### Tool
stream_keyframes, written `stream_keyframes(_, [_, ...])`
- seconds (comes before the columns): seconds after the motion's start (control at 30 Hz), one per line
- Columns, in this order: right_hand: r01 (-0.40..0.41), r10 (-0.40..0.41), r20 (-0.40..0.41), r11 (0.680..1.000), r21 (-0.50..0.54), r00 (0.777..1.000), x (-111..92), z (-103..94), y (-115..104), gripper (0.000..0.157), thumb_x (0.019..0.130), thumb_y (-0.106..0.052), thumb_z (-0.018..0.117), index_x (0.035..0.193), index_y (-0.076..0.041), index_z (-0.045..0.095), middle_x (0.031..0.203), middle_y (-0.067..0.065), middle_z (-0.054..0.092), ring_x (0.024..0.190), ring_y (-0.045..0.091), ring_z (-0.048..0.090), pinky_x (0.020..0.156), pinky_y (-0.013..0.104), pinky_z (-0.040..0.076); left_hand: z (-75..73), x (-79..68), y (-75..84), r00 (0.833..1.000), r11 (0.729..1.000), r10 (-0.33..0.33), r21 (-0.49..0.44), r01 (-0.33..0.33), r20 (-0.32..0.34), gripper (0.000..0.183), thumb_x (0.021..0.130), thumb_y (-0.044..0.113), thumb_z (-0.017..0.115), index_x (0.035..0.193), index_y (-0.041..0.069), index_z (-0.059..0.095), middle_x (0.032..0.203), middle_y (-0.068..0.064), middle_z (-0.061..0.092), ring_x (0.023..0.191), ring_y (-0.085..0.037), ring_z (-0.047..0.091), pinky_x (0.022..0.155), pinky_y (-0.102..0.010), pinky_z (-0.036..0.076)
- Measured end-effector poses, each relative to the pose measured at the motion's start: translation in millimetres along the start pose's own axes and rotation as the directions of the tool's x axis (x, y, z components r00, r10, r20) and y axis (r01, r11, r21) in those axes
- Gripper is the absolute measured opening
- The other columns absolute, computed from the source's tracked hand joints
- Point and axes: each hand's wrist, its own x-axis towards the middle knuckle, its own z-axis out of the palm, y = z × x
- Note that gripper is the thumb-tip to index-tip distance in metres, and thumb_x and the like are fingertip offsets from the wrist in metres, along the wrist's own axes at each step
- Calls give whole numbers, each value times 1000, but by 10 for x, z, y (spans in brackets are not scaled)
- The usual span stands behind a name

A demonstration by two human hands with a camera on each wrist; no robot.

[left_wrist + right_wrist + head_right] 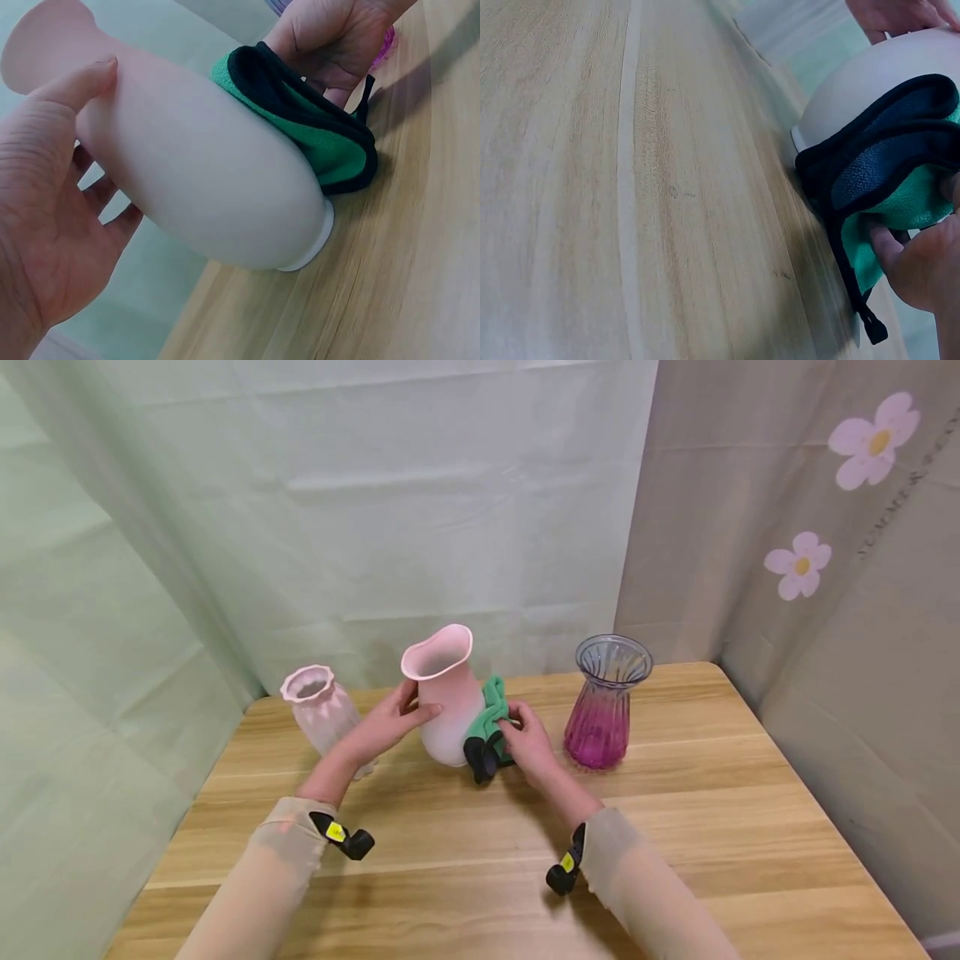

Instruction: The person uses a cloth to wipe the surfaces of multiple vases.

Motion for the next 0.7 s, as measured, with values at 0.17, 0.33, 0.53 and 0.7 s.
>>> stream_keyframes(0.17, [14, -14, -4, 1000, 8, 1000, 15, 5, -29, 22, 107, -12, 55, 128, -3, 55, 134, 14, 53, 118, 25, 53, 82, 34, 51, -25, -26, 3, 999, 999, -39, 5, 38, 22, 77, 100, 38, 68, 160, 45, 20, 166, 3, 27, 148, -31, 31, 115, -51, 36])
stream_keyframes(0.33, [61, -62, -18, 997, -37, 998, 29, 12, -217, 25, 106, -11, 57, 128, -1, 57, 127, 12, 57, 106, 19, 54, 74, 28, 48, -13, -10, -7, 999, 1000, -20, -11, 20, 32, 76, 102, 33, 66, 162, 41, 20, 166, 2, 26, 149, -31, 31, 115, -50, 36])
stream_keyframes(0.53, [165, -167, -6, 978, -127, 986, 28, 74, -564, 27, 104, -13, 60, 128, -1, 61, 127, 15, 61, 111, 22, 57, 81, 28, 47, 0, 1, -6, 1000, 1000, -13, -20, 14, 21, 75, 102, 26, 66, 162, 39, 22, 165, 4, 28, 147, -27, 34, 114, -47, 38])
stream_keyframes(0.7, [211, -211, 9, 971, -114, 977, 1, 135, -829, 29, 103, -15, 62, 128, -2, 62, 126, 15, 63, 117, 25, 58, 89, 33, 50, -4, 12, -20, 1000, 1000, 2, -18, -2, 20, 74, 102, 23, 67, 160, 41, 24, 162, 5, 32, 146, -24, 35, 114, -46, 37])
